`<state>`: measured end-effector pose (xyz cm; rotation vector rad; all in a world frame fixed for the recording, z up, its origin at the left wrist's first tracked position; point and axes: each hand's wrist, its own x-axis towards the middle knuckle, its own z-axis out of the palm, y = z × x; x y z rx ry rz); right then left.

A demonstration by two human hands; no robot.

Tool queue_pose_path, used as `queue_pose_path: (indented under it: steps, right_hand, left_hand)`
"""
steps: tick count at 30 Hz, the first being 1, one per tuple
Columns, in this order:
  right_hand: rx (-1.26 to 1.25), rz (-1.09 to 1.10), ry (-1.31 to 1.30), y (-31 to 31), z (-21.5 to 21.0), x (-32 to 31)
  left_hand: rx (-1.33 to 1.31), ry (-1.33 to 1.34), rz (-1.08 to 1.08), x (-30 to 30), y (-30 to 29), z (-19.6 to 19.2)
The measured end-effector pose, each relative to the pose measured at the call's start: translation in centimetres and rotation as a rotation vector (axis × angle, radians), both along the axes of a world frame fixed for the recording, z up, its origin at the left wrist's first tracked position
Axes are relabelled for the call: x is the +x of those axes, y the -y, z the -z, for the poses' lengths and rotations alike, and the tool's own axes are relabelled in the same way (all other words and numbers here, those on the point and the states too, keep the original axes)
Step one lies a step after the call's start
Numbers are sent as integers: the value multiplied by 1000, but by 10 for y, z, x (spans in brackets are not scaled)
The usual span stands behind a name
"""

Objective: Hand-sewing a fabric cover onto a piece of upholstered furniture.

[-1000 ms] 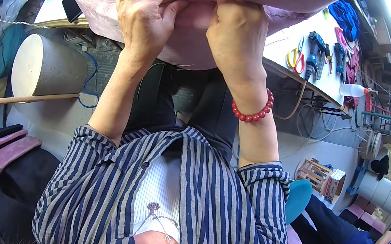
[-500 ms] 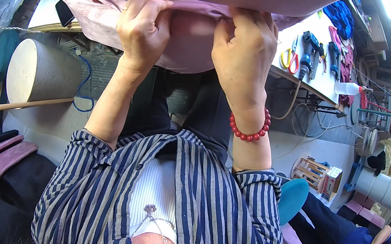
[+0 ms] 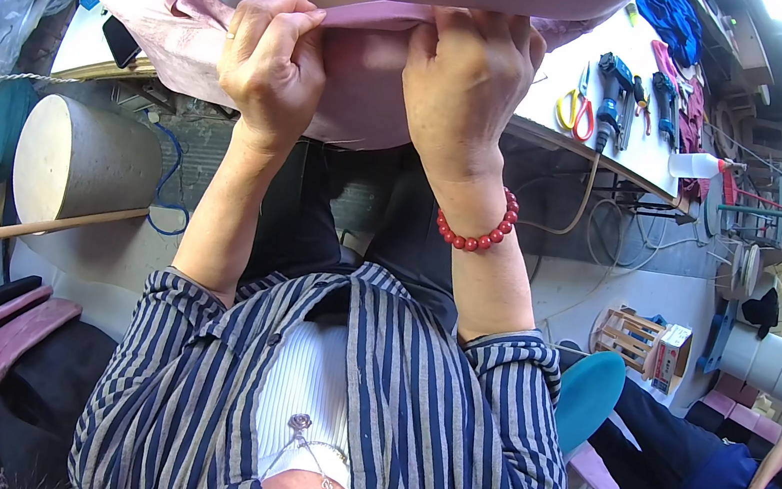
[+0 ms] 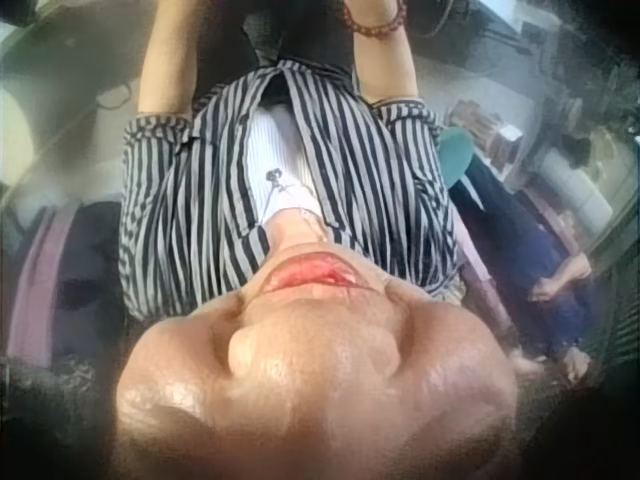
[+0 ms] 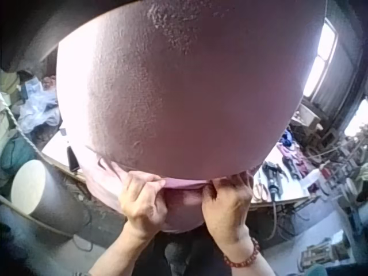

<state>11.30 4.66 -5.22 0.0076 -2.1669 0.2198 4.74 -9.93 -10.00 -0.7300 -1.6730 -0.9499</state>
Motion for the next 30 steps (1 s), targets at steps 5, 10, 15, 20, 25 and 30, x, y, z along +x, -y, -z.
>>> queue_pose_path:
  steps: [5, 10, 15, 20, 25, 30]
  right_hand:
    - [61, 15, -99, 6, 1, -3]
    - [-200, -144, 162, -3, -16, 14]
    - [-270, -263, 247, -9, -24, 18]
    - [-297, -286, 307, -14, -29, 19]
    - [-79, -182, 180, -7, -16, 12]
    - [171, -113, -189, -7, 8, -3]
  left_hand:
    - [6, 1, 15, 1, 0, -1]
    - [8, 39, 20, 2, 0, 0]
    - [24, 13, 4, 1, -1, 1]
    - [22, 40, -7, 3, -2, -2]
    - [22, 74, -21, 4, 0, -3]
    - [57, 76, 22, 4, 0, -2]
